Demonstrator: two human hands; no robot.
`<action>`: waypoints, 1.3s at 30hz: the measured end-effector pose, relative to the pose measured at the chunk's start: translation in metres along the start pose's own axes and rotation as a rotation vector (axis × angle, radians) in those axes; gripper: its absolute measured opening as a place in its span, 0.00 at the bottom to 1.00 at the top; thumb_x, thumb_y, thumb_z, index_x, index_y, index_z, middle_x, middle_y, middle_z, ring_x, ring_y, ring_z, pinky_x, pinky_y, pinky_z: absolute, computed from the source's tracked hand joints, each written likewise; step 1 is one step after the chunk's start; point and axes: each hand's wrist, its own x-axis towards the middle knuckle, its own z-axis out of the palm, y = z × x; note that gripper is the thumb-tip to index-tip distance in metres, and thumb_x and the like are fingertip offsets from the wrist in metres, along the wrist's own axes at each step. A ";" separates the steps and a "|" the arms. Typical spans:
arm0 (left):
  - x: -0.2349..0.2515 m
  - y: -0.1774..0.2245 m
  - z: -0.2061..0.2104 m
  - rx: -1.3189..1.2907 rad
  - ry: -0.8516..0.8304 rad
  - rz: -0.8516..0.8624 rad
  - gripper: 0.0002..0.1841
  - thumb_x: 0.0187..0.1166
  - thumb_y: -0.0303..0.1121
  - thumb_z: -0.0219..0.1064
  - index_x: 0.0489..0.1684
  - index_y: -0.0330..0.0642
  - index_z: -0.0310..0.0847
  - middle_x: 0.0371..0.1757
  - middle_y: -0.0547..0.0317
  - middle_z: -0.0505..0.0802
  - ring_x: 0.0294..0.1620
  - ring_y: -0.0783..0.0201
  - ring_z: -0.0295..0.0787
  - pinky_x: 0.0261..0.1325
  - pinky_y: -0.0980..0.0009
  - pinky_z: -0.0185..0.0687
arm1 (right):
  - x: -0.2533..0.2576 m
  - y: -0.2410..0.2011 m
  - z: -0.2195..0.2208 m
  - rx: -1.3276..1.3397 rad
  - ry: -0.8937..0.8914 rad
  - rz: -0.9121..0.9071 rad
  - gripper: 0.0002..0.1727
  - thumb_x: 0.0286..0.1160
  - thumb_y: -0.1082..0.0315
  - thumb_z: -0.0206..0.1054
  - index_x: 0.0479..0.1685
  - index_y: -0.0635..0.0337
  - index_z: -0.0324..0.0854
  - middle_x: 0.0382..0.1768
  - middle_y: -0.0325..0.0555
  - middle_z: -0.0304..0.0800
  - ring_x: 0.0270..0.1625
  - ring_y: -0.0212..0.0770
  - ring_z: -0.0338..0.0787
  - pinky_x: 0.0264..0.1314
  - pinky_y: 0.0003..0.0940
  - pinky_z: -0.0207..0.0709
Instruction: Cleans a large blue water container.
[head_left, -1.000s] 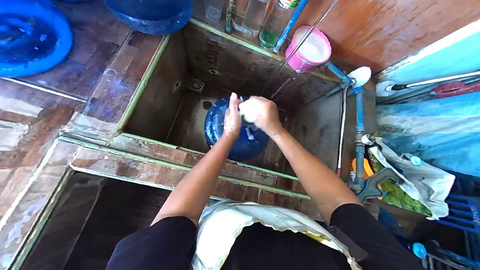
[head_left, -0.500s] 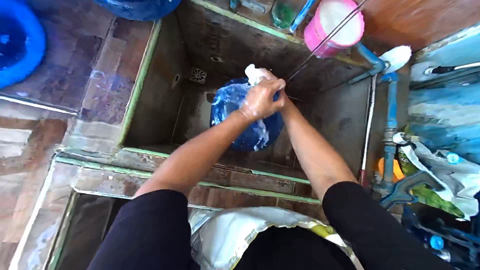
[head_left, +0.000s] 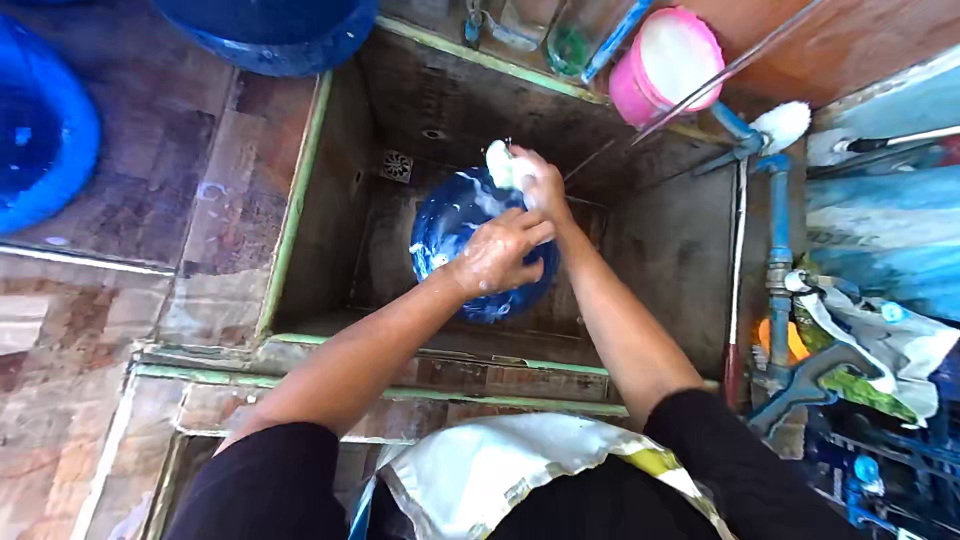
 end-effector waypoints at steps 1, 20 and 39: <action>-0.007 -0.005 -0.014 -0.055 -0.023 -0.028 0.16 0.62 0.27 0.77 0.48 0.31 0.88 0.52 0.40 0.93 0.56 0.43 0.90 0.59 0.49 0.86 | -0.027 -0.002 -0.003 -0.014 0.064 -0.052 0.22 0.81 0.80 0.53 0.72 0.72 0.80 0.77 0.62 0.80 0.81 0.54 0.79 0.87 0.48 0.67; -0.014 -0.017 0.037 -0.274 0.570 -0.607 0.37 0.53 0.36 0.85 0.62 0.23 0.76 0.56 0.36 0.89 0.61 0.55 0.86 0.68 0.61 0.78 | -0.132 0.004 0.006 0.094 0.245 0.170 0.18 0.79 0.85 0.53 0.61 0.80 0.83 0.67 0.69 0.87 0.68 0.59 0.90 0.74 0.49 0.79; -0.042 -0.025 -0.017 -0.389 -0.130 -0.431 0.40 0.48 0.35 0.89 0.67 0.30 0.79 0.67 0.42 0.87 0.71 0.54 0.82 0.76 0.57 0.76 | -0.013 0.013 0.014 0.052 -0.083 0.169 0.23 0.84 0.79 0.52 0.75 0.68 0.79 0.71 0.63 0.85 0.75 0.55 0.84 0.80 0.52 0.73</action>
